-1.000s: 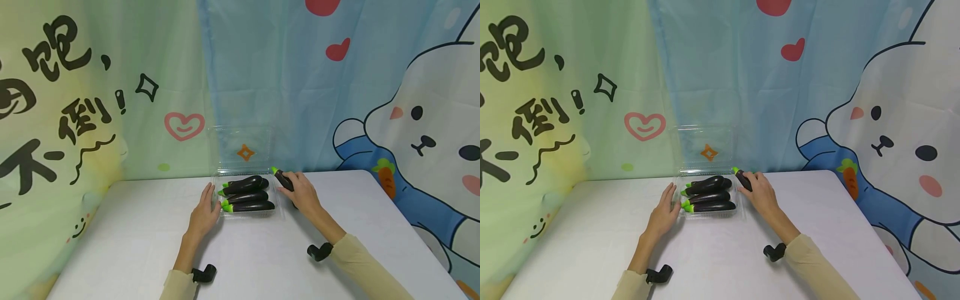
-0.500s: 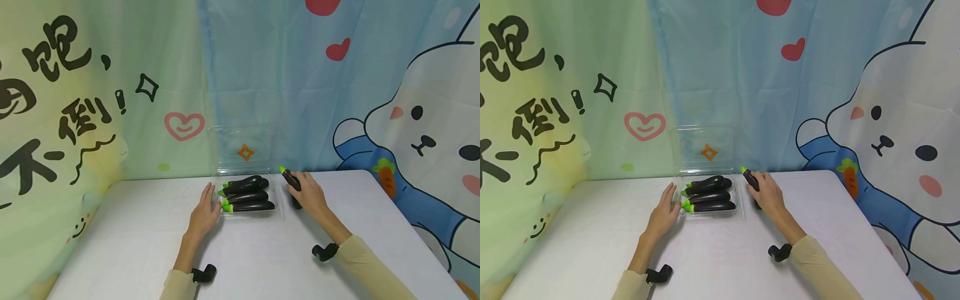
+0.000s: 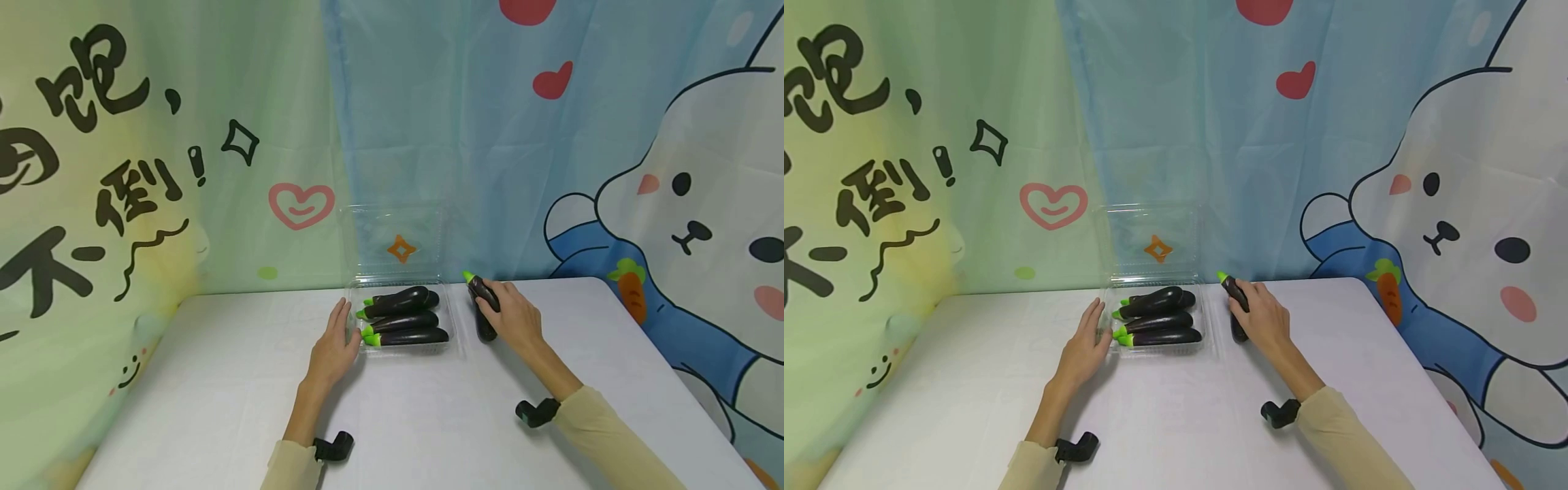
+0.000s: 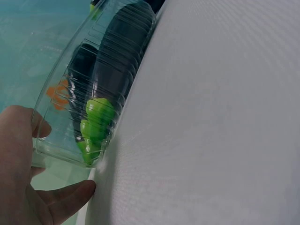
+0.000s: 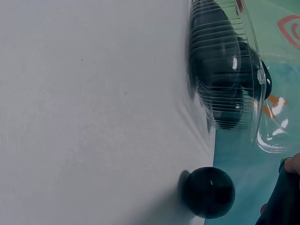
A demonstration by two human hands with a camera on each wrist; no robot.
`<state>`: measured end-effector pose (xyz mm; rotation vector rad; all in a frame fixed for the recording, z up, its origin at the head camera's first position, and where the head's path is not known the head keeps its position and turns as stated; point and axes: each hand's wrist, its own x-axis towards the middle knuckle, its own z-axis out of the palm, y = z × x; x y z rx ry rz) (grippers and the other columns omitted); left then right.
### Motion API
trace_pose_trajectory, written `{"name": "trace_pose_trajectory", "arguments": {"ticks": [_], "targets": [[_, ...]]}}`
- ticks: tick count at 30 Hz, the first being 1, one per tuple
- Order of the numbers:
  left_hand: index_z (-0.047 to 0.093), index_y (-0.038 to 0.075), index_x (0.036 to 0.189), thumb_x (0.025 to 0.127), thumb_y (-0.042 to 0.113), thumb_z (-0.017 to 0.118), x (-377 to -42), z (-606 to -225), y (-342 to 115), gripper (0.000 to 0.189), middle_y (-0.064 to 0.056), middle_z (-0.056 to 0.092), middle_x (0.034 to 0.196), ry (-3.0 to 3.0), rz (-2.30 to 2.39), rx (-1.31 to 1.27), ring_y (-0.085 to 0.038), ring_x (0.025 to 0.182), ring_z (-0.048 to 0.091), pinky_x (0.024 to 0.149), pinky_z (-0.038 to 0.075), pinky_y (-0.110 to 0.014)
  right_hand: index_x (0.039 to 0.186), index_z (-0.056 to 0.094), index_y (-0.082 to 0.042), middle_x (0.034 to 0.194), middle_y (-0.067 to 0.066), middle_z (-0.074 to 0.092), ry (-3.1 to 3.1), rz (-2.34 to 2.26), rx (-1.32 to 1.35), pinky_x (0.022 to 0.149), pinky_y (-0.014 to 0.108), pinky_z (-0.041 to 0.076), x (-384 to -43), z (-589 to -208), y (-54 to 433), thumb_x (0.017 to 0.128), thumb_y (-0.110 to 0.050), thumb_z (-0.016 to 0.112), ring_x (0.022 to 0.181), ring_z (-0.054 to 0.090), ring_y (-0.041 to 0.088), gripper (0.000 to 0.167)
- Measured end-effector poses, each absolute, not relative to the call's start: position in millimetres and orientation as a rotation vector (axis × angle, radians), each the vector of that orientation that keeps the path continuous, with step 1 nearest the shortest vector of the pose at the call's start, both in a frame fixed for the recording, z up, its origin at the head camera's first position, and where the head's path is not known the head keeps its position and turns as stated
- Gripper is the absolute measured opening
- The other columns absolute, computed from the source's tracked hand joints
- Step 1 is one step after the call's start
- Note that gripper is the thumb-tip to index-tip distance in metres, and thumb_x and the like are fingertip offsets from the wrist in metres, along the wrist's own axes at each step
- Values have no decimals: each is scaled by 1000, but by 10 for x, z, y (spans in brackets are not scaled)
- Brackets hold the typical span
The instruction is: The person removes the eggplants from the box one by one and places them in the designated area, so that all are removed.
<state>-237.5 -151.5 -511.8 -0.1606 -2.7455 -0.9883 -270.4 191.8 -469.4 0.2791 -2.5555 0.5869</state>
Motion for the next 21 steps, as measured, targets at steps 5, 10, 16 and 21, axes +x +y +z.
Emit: {"name": "trace_pose_trajectory", "arguments": {"ticks": [5, 10, 16, 21], "targets": [[32, 13, 151, 96, 31, 46, -2380, -5136, -1520, 60, 0, 27, 161, -2743, -981, -163, -32, 112, 64, 80, 53, -49, 126, 62, -11, 111, 18, 67, -2540, 568, 280, 57, 46, 51, -2708, -4717, 1953, 89, -30, 68, 84, 66, 33, 42], [33, 13, 151, 96, 31, 46, -2382, -5150, -1526, 59, 0, 27, 160, -2738, -983, -165, -31, 108, 66, 76, 54, -47, 132, 60, -11, 114, 18, 67, -2578, 557, 235, 58, 44, 49, -2725, -4758, 2032, 93, -33, 63, 85, 67, 34, 45], [33, 13, 151, 96, 31, 46, -2383, -5147, -1526, 59, 0, 28, 160, -2731, -992, -165, -31, 101, 67, 72, 54, -45, 135, 57, -9, 114, 22, 65, -2620, 577, 193, 60, 48, 50, -2739, -4786, 2113, 92, -35, 64, 84, 66, 37, 52], [33, 12, 151, 96, 30, 47, -2387, -5143, -1523, 60, 0, 28, 160, -2737, -991, -162, -30, 102, 67, 72, 54, -44, 135, 56, -5, 112, 26, 62, -2625, 594, 184, 60, 49, 50, -2743, -4798, 2156, 88, -30, 69, 81, 64, 38, 54]]}}
